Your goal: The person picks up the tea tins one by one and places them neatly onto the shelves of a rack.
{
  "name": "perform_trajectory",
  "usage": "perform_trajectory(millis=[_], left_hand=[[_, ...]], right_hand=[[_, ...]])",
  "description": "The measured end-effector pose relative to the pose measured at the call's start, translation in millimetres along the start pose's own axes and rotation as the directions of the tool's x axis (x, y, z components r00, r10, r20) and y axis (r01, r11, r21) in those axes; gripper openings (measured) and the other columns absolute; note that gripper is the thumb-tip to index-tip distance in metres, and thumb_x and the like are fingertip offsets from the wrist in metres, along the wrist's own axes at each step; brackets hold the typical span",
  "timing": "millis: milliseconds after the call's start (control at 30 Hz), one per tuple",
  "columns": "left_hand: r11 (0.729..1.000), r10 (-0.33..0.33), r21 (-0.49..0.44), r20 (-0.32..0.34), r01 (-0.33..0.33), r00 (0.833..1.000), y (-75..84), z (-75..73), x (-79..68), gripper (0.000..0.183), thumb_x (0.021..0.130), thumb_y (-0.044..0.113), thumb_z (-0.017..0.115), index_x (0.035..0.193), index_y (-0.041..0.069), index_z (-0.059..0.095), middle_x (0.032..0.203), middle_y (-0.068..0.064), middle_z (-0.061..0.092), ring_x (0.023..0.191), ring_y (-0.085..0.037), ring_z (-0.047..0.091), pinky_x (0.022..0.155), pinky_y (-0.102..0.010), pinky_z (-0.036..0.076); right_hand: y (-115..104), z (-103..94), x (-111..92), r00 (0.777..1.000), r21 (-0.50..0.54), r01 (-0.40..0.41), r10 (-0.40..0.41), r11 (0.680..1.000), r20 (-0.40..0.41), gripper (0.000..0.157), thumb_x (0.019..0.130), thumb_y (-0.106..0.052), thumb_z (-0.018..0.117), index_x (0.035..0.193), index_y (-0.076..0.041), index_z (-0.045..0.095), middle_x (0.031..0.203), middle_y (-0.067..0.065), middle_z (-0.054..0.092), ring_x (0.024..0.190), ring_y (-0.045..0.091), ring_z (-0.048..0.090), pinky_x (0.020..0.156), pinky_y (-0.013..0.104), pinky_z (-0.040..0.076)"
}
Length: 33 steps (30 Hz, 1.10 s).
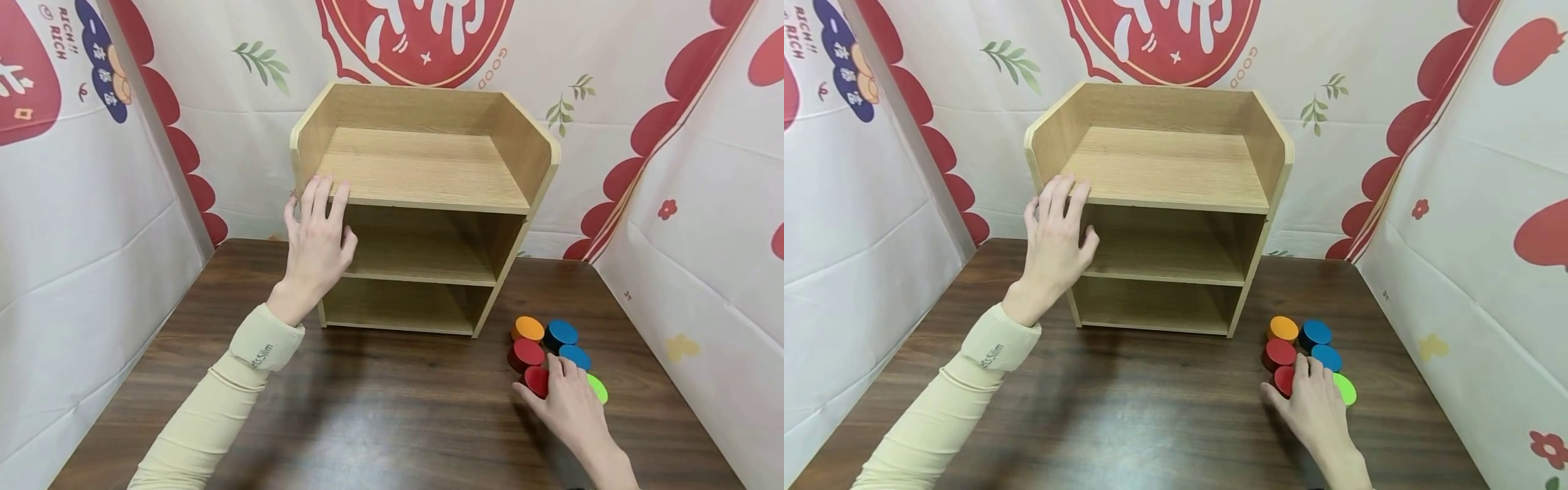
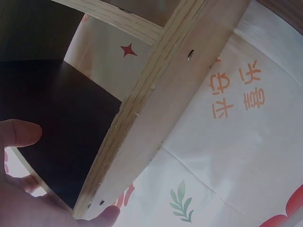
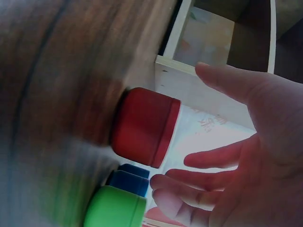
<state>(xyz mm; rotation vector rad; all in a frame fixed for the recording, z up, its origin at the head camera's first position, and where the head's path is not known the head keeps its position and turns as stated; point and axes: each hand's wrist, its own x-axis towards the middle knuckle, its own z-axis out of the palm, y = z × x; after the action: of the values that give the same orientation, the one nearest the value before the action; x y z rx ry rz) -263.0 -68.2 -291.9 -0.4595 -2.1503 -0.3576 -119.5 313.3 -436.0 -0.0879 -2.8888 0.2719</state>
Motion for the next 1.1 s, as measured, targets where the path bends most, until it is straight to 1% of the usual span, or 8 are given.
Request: perform_trajectory(millis=[167, 233, 367, 467, 633, 867, 933, 1100], left_hand=[[1.000, 0.015, 0.001, -0.007, -0.015, 1.000, -0.4, 0.2, -0.2, 0.068, 0.077, 0.006, 0.064, 0.141, 0.009, 0.041, 0.144, -0.017, 0.042, 0.140, -0.031, 0.031, 0.104, -0.066, 0.025], [1.000, 0.019, -0.002, -0.008, -0.019, 1.000, -0.5, 0.4, -0.3, 0.069, 0.076, 0.006, 0.064, 0.140, 0.009, 0.041, 0.143, -0.017, 0.042, 0.140, -0.032, 0.031, 0.104, -0.067, 0.025], [1.000, 0.021, -0.002, -0.006, -0.021, 1.000, -1.2, 0.5, -0.3, 0.068, 0.076, 0.006, 0.063, 0.141, 0.010, 0.040, 0.143, -0.016, 0.041, 0.140, -0.031, 0.030, 0.104, -0.067, 0.024], [1.000, 0.023, 0.000, -0.004, -0.023, 1.000, -1.6, 0.3, -0.4, 0.067, 0.077, 0.007, 0.062, 0.141, 0.010, 0.040, 0.144, -0.016, 0.041, 0.140, -0.031, 0.030, 0.104, -0.067, 0.024], [1.000, 0.022, 0.004, -0.004, -0.022, 1.000, -1.7, 0.1, -0.4, 0.068, 0.076, 0.007, 0.063, 0.140, 0.010, 0.040, 0.143, -0.016, 0.042, 0.140, -0.031, 0.030, 0.104, -0.067, 0.024], [1.000, 0.018, 0.002, -0.002, -0.018, 1.000, -2.4, 0.2, -0.9, 0.068, 0.076, 0.007, 0.062, 0.140, 0.011, 0.040, 0.143, -0.016, 0.042, 0.140, -0.031, 0.030, 0.104, -0.066, 0.023], [1.000, 0.019, 0.003, -0.003, -0.019, 1.000, -2.9, 0.3, -1.1, 0.068, 0.076, 0.007, 0.062, 0.140, 0.011, 0.041, 0.143, -0.016, 0.042, 0.140, -0.031, 0.030, 0.104, -0.066, 0.023], [1.000, 0.024, 0.006, -0.010, -0.024, 1.000, -3.5, 0.7, -0.8, 0.067, 0.076, 0.007, 0.063, 0.139, 0.011, 0.041, 0.142, -0.016, 0.042, 0.140, -0.031, 0.031, 0.104, -0.067, 0.024]], right_hand=[[5.1, 4.0, 0.4, 0.997, 0.022, -0.025, 0.023, 0.999, 0.067, 0.085, 0.070, -0.042, 0.080, 0.119, 0.018, 0.047, 0.098, 0.031, 0.057, 0.083, 0.038, 0.055, 0.061, 0.045, 0.053], [6.9, 5.3, 0.8, 0.994, 0.031, -0.039, 0.035, 0.999, 0.102, 0.083, 0.070, -0.041, 0.081, 0.118, 0.018, 0.047, 0.095, 0.029, 0.058, 0.080, 0.035, 0.056, 0.061, 0.042, 0.052], [10.3, 7.1, 2.7, 0.982, 0.039, -0.070, 0.062, 0.997, 0.177, 0.085, 0.071, -0.039, 0.080, 0.122, 0.019, 0.045, 0.102, 0.033, 0.059, 0.086, 0.039, 0.058, 0.070, 0.047, 0.054], [12.9, 8.7, 3.9, 0.976, 0.051, -0.087, 0.075, 0.995, 0.206, 0.082, 0.073, -0.036, 0.080, 0.123, 0.019, 0.044, 0.108, 0.034, 0.059, 0.092, 0.042, 0.058, 0.075, 0.050, 0.053], [16.4, 10.4, 5.5, 0.971, 0.070, -0.104, 0.087, 0.992, 0.221, 0.073, 0.074, -0.029, 0.080, 0.121, 0.016, 0.046, 0.105, 0.031, 0.060, 0.089, 0.036, 0.058, 0.074, 0.048, 0.053], [15.6, 8.1, 4.7, 0.970, 0.088, -0.120, 0.098, 0.989, 0.224, 0.072, 0.074, -0.029, 0.080, 0.120, 0.015, 0.046, 0.107, 0.031, 0.059, 0.089, 0.034, 0.058, 0.073, 0.046, 0.054], [14.4, 6.0, 4.0, 0.973, 0.097, -0.120, 0.097, 0.988, 0.211, 0.071, 0.074, -0.029, 0.080, 0.120, 0.014, 0.046, 0.107, 0.031, 0.058, 0.089, 0.034, 0.057, 0.072, 0.046, 0.055], [9.8, -1.3, 4.3, 0.987, 0.122, -0.080, 0.061, 0.989, 0.152, 0.070, 0.074, -0.030, 0.080, 0.120, 0.011, 0.047, 0.105, 0.029, 0.057, 0.087, 0.031, 0.057, 0.067, 0.044, 0.054]])
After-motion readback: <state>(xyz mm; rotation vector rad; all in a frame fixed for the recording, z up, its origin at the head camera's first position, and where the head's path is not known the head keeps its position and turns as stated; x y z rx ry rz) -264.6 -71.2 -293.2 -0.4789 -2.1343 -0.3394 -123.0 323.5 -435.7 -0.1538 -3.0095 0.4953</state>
